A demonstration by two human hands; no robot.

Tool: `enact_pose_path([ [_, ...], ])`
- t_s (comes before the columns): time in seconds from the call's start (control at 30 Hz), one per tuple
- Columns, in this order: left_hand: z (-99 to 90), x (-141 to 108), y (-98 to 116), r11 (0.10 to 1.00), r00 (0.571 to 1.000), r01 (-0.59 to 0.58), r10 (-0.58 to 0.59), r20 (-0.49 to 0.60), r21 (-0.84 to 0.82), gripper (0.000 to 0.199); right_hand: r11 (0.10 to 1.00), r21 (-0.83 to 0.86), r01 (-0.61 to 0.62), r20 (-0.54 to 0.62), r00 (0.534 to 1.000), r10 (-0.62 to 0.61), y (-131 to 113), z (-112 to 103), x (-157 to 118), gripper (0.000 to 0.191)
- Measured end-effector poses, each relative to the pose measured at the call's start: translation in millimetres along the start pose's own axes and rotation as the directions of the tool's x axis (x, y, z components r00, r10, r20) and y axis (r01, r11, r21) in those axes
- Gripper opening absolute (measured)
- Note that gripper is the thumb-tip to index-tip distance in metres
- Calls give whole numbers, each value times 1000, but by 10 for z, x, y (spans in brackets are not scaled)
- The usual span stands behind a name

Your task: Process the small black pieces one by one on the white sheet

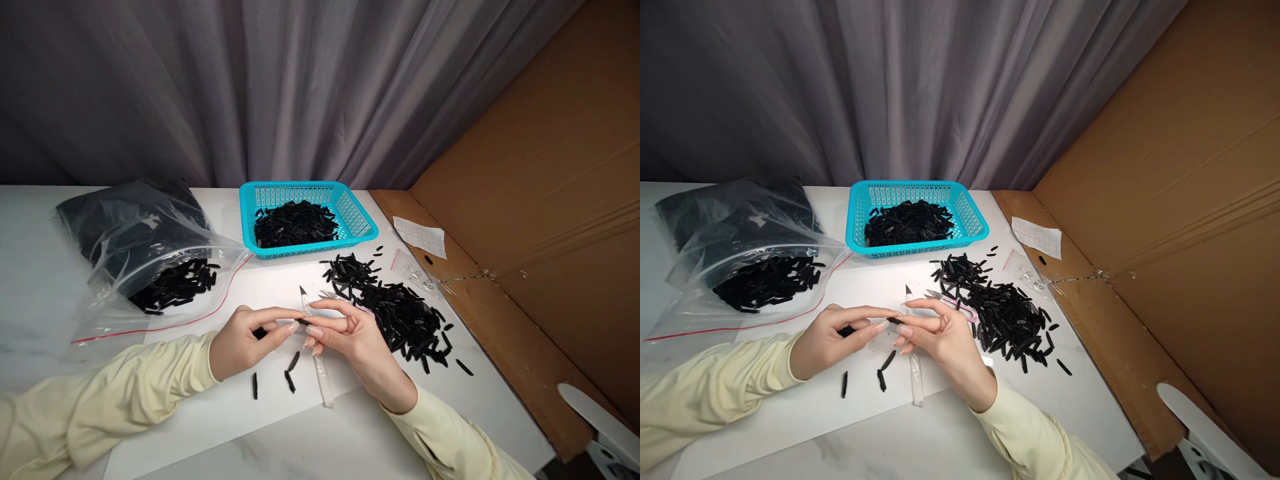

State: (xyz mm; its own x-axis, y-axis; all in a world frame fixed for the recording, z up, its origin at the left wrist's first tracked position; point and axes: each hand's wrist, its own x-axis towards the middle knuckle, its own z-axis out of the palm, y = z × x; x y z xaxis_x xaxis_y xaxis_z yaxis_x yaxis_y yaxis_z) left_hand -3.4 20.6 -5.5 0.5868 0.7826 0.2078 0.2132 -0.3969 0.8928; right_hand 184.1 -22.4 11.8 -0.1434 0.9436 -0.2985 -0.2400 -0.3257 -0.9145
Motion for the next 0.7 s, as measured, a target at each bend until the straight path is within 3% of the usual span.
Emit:
enact_pose_path([
  [0.5, 2, -25, -22, 998, 998, -61, 61, -22, 9, 26, 994, 77, -72, -6, 997, 73, 32, 19, 28, 42],
  [0.6, -2, -21, -19, 1000, 1000, -3, 3, -4, -21, 27, 995, 74, -68, -23, 997, 70, 35, 22, 14, 42],
  [0.7, -5, 14, 2, 974, 987, 159, -160, 6, -163, 32, 1000, 27, -12, -74, 997, 14, -32, -2, 22, 41],
])
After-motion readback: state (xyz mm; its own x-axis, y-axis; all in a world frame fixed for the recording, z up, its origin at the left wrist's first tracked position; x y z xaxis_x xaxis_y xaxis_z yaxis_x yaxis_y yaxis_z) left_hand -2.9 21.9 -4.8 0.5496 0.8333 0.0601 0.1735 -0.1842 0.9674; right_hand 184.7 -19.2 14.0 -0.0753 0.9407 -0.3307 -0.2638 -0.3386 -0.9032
